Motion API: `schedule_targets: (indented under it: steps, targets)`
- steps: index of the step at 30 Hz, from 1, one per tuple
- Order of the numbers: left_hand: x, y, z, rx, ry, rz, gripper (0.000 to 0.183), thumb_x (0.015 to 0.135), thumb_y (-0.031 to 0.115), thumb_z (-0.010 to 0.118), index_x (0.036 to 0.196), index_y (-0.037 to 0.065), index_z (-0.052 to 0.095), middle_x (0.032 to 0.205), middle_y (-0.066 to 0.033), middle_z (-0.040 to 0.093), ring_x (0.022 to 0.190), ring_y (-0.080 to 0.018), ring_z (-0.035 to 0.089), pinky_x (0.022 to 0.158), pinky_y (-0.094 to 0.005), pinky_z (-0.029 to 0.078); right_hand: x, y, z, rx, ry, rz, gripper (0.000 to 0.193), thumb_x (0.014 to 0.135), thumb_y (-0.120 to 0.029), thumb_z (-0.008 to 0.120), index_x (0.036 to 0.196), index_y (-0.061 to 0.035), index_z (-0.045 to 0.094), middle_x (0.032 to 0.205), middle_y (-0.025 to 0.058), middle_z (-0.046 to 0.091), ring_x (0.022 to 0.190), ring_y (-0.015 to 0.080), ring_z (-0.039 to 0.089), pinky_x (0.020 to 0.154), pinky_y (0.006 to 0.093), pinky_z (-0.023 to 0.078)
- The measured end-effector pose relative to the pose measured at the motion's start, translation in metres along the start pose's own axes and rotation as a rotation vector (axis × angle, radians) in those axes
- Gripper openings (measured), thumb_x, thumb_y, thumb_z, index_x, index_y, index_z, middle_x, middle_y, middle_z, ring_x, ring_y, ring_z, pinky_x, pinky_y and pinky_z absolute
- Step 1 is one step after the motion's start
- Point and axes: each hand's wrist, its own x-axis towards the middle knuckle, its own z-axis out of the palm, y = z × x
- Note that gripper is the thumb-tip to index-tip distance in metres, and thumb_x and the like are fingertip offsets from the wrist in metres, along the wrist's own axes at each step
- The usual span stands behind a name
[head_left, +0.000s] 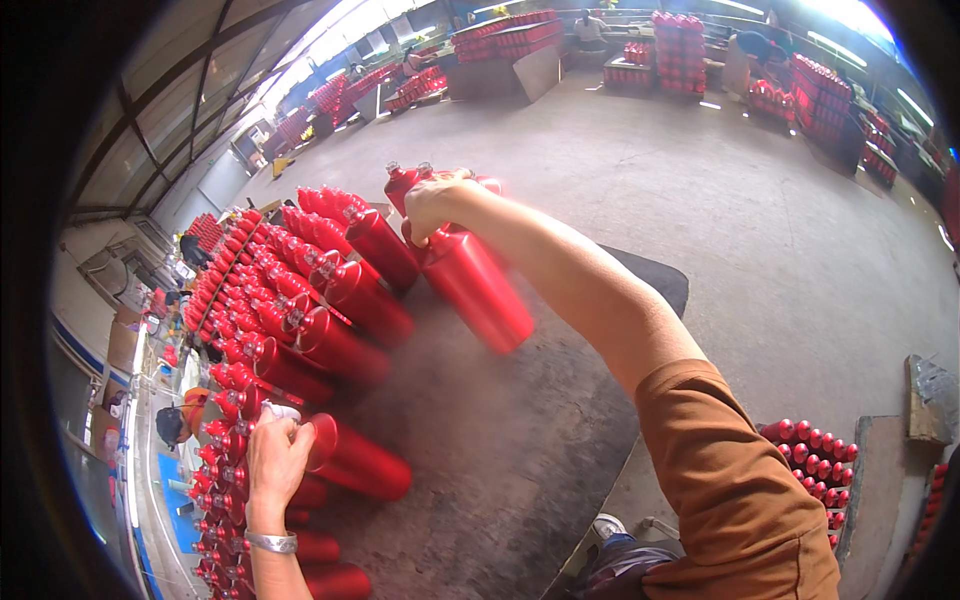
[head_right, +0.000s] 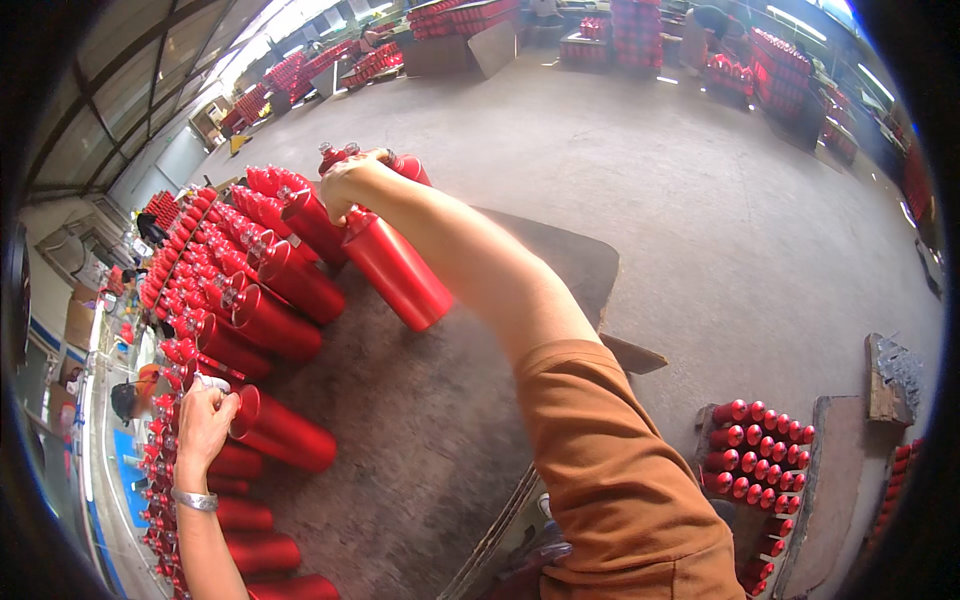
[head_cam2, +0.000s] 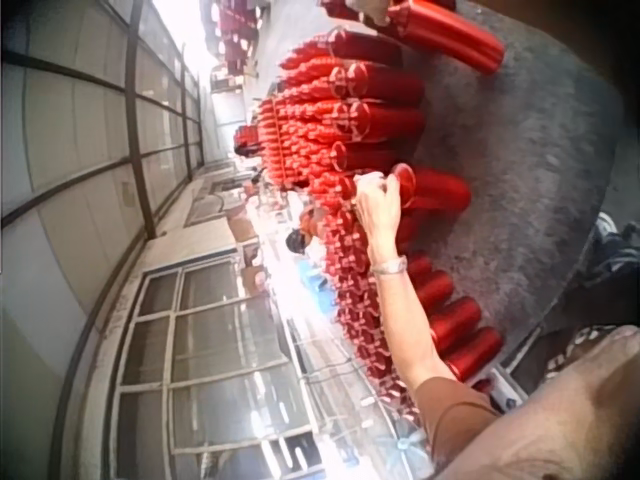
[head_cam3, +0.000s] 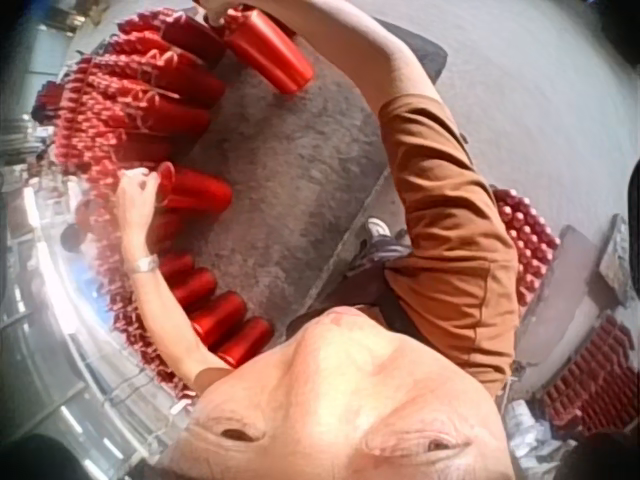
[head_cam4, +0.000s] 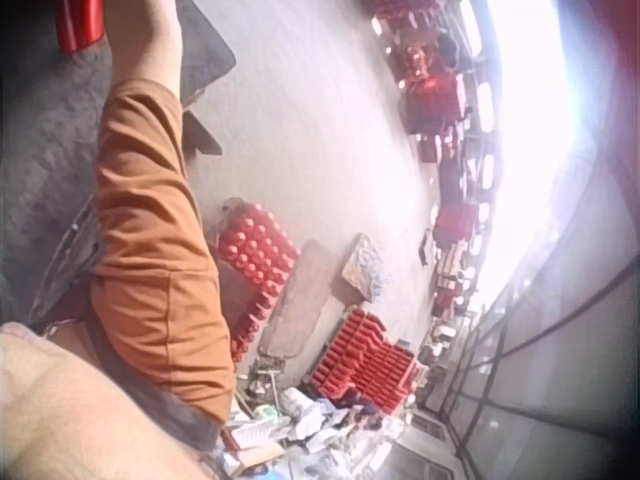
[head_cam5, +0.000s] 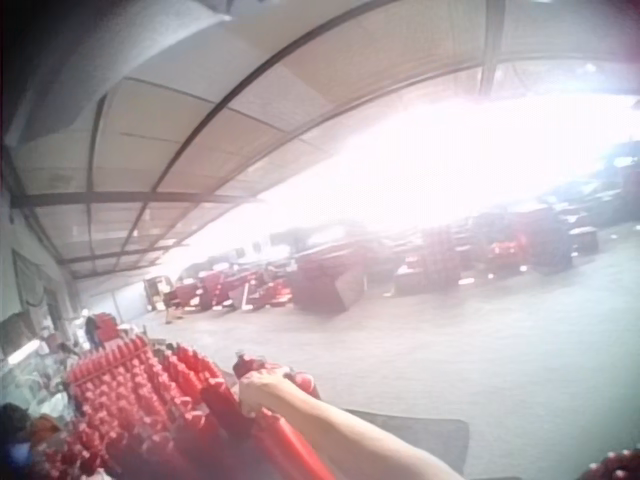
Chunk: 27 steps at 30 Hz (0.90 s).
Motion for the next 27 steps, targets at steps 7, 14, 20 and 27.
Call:
schedule_targets:
  steps: [7,14,20,27]
  targets:
    - [-0.029,0.024,-0.014,-0.038,0.046,0.046,0.035,0.085,0.019,0.070,0.066,-0.009,0.059,0.094,-0.0287,0.061,0.083,-0.0433,0.061,0.076,-0.0501,0.048,-0.005,0.014,0.006,0.177,-0.042,-0.047,0.042,0.076,-0.035,0.074,0.106,-0.0065,0.076,0.103,0.0128,0.075,0.095,0.0285,0.073,0.078,0.0426,0.059]
    - [-0.090,0.052,-0.093,-0.155,0.219,0.037,0.024,0.088,0.009,0.069,0.073,-0.008,0.061,0.097,-0.0166,0.063,0.077,-0.0232,0.061,0.067,-0.0365,0.048,-0.046,0.027,0.032,0.088,0.253,-0.267,0.037,0.088,-0.041,0.060,0.096,-0.0080,0.075,0.087,0.0140,0.073,0.087,0.0325,0.070,0.080,0.0478,0.054]
    - [-0.210,0.030,-0.189,-0.183,0.482,-0.110,0.026,0.097,0.016,0.063,0.076,0.000,0.059,0.084,-0.0017,0.056,0.076,-0.0079,0.051,0.077,-0.0259,0.042,-0.138,0.026,0.026,0.100,0.327,-0.052,0.038,0.087,-0.042,0.065,0.086,-0.0050,0.075,0.100,0.0169,0.068,0.097,0.0354,0.066,0.080,0.0479,0.052]
    - [-0.421,-0.006,-0.285,0.094,0.865,-0.400,0.034,0.096,0.036,0.064,0.098,0.002,0.071,0.086,-0.0035,0.067,0.081,-0.0106,0.064,0.081,-0.0255,0.049,-0.227,-0.007,0.014,0.278,0.350,-0.312,0.033,0.084,-0.025,0.070,0.071,0.0008,0.054,0.086,0.0148,0.058,0.086,0.0264,0.061,0.077,0.0409,0.046]
